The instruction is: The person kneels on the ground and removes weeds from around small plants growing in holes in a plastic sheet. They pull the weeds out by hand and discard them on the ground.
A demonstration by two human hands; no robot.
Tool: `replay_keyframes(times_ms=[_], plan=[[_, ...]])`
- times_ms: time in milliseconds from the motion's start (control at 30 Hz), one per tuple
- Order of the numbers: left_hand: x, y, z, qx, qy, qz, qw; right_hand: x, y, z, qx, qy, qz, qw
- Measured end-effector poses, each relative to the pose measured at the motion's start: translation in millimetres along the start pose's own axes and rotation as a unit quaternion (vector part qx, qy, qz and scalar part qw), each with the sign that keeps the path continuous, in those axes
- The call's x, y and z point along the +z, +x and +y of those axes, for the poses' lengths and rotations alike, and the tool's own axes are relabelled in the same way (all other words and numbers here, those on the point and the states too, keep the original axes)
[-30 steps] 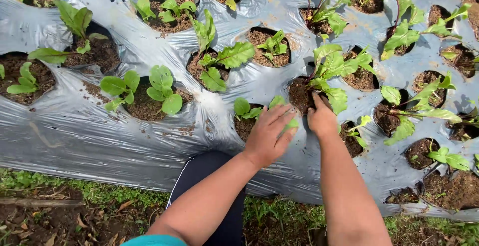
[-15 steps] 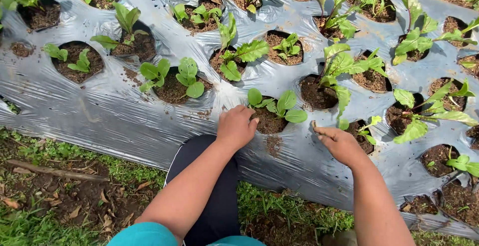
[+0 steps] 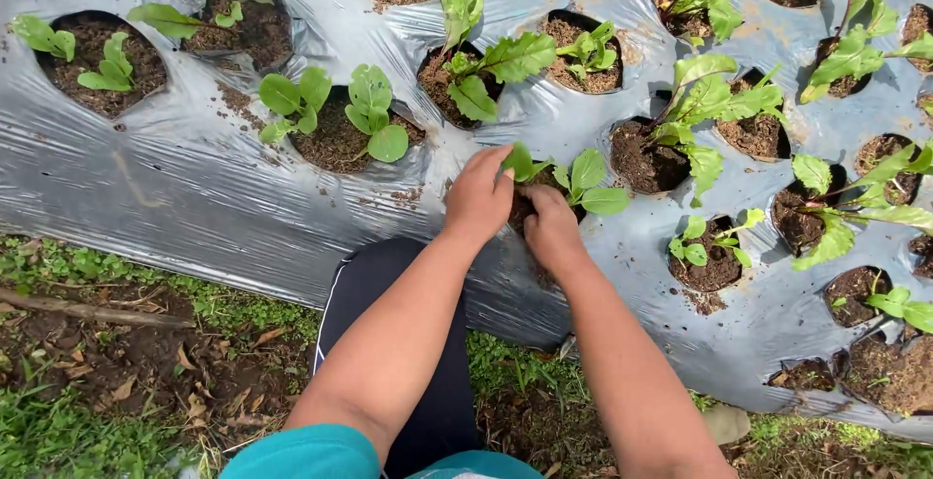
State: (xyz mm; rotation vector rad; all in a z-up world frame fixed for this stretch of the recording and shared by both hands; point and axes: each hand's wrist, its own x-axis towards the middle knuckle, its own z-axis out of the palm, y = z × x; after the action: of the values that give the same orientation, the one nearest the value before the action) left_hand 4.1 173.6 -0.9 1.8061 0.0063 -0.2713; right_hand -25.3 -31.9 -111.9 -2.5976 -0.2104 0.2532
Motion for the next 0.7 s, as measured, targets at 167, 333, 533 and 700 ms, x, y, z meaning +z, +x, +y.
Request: replay_keyframes(times_ms=[167, 333, 533, 700], plan=[[23, 12, -12, 0.041, 0.114, -0.035, 0.992, -19, -29, -33, 0.03, -0.008, 0.022, 0.999], [39, 18, -41, -0.02, 0.153, -0.036, 0.987, -3, -5, -10, -0.019, -0.095, 0.136, 0.986], [26, 20, -32, -0.06, 0.126, -0.001, 0.99, 2, 26, -14, -0.133, -0.292, 0.186, 0.929], [14, 23, -23, -0.114, 0.078, -0.009, 0.99, -12, 18, -11, -0.074, -0.315, 0.077, 0.943]])
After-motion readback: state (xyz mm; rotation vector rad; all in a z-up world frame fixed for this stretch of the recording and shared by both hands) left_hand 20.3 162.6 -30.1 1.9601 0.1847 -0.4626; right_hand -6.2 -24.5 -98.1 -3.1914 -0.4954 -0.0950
